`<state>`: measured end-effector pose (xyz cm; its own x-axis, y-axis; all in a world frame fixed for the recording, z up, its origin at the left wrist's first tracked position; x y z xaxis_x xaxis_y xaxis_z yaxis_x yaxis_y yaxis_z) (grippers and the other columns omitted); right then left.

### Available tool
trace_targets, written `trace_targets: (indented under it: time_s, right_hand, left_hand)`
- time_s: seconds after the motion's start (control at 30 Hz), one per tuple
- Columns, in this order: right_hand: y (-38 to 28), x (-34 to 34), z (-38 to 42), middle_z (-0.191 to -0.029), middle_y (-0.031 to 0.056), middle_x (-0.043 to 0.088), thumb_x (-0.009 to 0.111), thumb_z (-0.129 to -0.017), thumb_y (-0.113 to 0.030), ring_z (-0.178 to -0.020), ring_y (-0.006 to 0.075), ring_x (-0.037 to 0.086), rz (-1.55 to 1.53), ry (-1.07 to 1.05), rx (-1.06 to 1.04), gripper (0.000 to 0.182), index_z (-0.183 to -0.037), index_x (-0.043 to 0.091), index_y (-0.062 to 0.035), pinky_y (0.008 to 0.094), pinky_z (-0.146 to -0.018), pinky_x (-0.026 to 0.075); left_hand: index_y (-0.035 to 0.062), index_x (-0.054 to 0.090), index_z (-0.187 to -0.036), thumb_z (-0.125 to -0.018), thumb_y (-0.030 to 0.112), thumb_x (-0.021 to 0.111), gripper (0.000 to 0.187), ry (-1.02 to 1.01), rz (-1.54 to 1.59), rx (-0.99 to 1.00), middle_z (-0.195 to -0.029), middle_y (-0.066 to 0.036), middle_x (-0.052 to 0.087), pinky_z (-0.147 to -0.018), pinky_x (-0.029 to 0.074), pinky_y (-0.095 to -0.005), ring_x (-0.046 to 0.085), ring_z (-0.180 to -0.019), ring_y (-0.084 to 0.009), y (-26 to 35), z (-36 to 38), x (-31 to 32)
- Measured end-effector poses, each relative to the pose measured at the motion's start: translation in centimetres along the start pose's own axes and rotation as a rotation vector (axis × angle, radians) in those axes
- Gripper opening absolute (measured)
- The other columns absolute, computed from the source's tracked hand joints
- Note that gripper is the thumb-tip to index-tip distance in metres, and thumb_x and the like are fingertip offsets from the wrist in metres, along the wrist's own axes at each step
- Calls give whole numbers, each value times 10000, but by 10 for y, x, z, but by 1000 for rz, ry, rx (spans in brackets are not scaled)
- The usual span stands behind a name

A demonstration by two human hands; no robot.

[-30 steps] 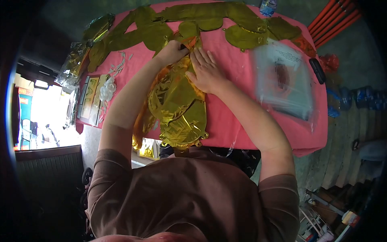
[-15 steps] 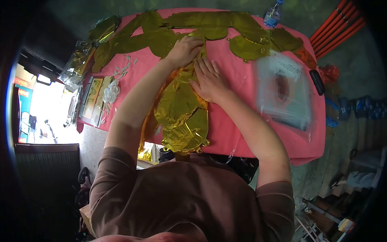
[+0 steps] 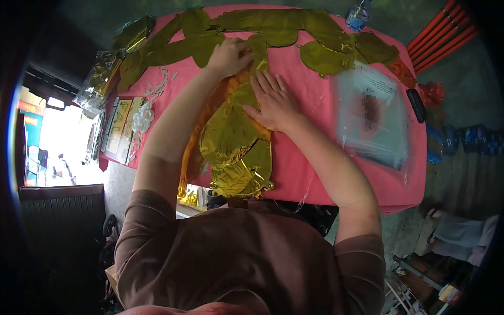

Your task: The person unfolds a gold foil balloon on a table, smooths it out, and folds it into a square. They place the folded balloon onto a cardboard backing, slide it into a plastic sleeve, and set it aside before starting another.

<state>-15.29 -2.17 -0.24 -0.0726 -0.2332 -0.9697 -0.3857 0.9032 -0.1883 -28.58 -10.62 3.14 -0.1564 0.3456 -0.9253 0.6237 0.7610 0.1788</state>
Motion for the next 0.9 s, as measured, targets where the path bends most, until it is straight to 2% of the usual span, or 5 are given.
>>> trace_targets:
  time_s: [0.37,0.63,0.73,0.8,0.9]
  right_hand:
    - [-1,0,0,-1497,184,193,475,-837,-604,-1401,301,146,16,-9,-7,854,-1441,227,-54,444,-1128,102]
    - [1,2,-2,-1505,185,166,468,-811,-663,-1405,299,131,33,-56,-3,914,-1453,200,-70,457,-1127,94]
    - [0,-1,-1,-1506,184,164,464,-790,-697,-1406,299,128,57,-74,1,950,-1454,195,-73,458,-1127,92]
    - [0,0,-1,-1507,182,162,470,-775,-711,-1406,298,126,54,-75,2,973,-1456,189,-74,466,-1126,89]
    - [-3,-3,-1,-1512,178,146,486,-735,-743,-1411,292,110,56,-112,22,1034,-1460,171,-76,484,-1125,74]
  left_hand:
    - [21,604,-969,-761,366,654,406,-275,-122,-420,-897,-206,644,-741,495,-432,629,-845,-357,-43,160,-82]
    - [-24,615,-966,-729,333,708,439,-273,136,-448,-816,-184,655,-710,488,-409,636,-768,-338,-42,190,-88]
    - [-25,620,-983,-746,293,698,403,-445,231,-502,-776,-144,645,-647,477,-363,626,-689,-258,-38,193,-91]
    - [-14,617,-980,-779,222,681,317,-524,451,-718,-746,-78,621,-592,447,-297,580,-637,-137,-31,208,-98]
    - [-6,608,-988,-803,160,666,255,-369,570,-624,-746,-25,606,-576,430,-251,546,-645,-62,-26,212,-110]
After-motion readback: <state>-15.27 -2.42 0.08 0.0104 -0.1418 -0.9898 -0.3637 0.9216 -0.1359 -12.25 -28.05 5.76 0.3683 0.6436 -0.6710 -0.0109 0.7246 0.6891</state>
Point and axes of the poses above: each hand's wrist, its own z-axis away from the middle knuckle, its own x-axis out of the palm, y = z × x, the point moved 7 cm from there along -z, towards the middle knuckle
